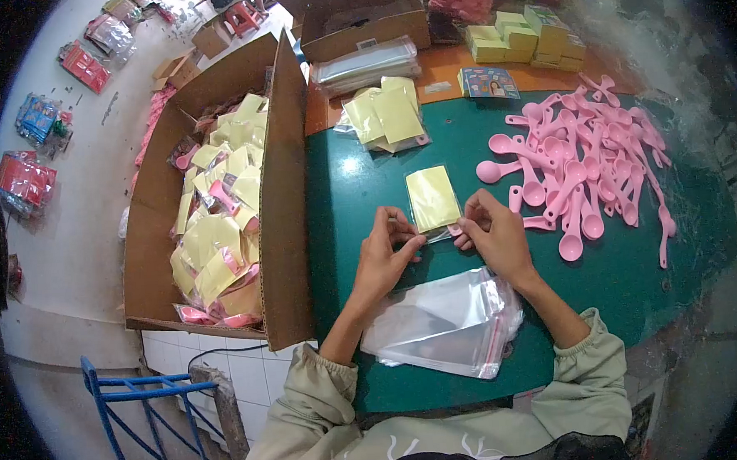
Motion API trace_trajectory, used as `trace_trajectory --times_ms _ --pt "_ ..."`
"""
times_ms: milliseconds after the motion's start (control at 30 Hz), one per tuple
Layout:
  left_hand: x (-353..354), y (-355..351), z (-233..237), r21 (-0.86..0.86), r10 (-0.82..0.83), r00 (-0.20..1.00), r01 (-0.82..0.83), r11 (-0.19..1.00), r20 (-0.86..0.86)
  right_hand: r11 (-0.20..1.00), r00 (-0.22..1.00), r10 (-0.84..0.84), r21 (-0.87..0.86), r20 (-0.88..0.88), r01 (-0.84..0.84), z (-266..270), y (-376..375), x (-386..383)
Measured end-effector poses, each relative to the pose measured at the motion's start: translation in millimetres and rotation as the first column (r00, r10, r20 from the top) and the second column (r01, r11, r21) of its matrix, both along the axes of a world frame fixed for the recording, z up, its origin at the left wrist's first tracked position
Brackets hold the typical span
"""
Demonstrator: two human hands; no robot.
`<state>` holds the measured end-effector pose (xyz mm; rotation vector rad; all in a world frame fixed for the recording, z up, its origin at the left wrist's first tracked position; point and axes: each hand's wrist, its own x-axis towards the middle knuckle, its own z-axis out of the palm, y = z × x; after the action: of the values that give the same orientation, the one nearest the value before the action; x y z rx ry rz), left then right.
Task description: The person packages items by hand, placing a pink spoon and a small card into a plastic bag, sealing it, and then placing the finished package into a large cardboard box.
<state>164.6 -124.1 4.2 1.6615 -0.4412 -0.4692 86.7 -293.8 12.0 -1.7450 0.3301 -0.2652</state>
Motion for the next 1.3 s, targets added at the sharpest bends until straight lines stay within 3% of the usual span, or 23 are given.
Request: trace_trajectory --times_ms 267,467,567,667,767,800,900,967,1000,1033,1133,1233,1300 --pt "-1.1 1.5 -5.8 0.050 -0.060 0.994 0.055 0.997 0.091 1.000 1.000 -0.014 0.022 -0.013 0.015 -1.7 2.7 -0.5" --pt "-1.6 2.4 -9.8 0.079 -0.043 0.973 0.026 0.997 0.225 0.992 0.999 0.027 -0.124 0.017 -0.025 -12.9 0.1 -1.4" --pt "-1.1 2.0 -8.9 0.078 -0.043 0.977 0.027 0.997 0.211 0.971 0.994 0.063 -0.223 -0.087 -0.081 -10.8 -2.8 -0.1" --pt "3.3 0.9 -6.4 0.060 -0.047 0.980 0.036 0.998 0.193 0.991 0.986 0.079 -0.098 -0.145 -0.093 -5.4 -4.2 1.0" --pt "26.7 -11.9 0.9 -0.048 0.094 0.954 -0.083 0.995 0.286 0.894 0.988 0.056 -0.448 0.145 0.015 10.3 -10.8 11.0" --pt "38.4 -13.7 -2.7 0.009 0.136 0.756 -0.185 0.983 0.640 0.829 0.969 0.047 -0.551 0.244 0.098 16.6 -18.6 16.0" --pt "27.2 -9.7 15.3 0.109 0.125 0.567 -0.361 0.926 0.814 0.545 0.951 -0.038 -0.792 0.306 0.276 -4.0 -67.7 20.7" --pt "13.6 -0.7 17.0 0.231 -0.154 0.731 -0.005 0.973 0.665 0.381 0.985 -0.039 -0.909 0.168 0.170 -10.3 -93.3 7.3" --pt "0.9 2.9 26.0 0.306 -0.342 0.775 0.201 0.931 0.531 0.295 0.994 -0.048 -0.950 0.098 0.108 -11.6 -98.8 4.8" --pt "-9.2 5.2 29.9 0.345 -0.520 0.767 0.404 0.847 0.376 0.282 0.994 -0.082 -0.955 0.070 0.091 -10.7 -98.4 4.7" --pt "-28.1 3.6 23.4 0.490 -0.589 0.661 0.362 0.793 0.465 0.235 0.986 -0.164 -0.970 0.018 0.057 -4.8 -94.3 2.4" --pt "-20.0 -4.6 10.7 0.326 -0.652 0.683 0.566 0.757 0.329 0.135 0.977 -0.202 -0.986 0.067 0.096 -7.8 -94.2 3.2" --pt "-16.6 -6.5 9.7 0.284 -0.628 0.717 0.561 0.778 0.302 0.061 0.974 -0.217 -0.995 0.069 0.084 -6.1 -92.8 1.9"
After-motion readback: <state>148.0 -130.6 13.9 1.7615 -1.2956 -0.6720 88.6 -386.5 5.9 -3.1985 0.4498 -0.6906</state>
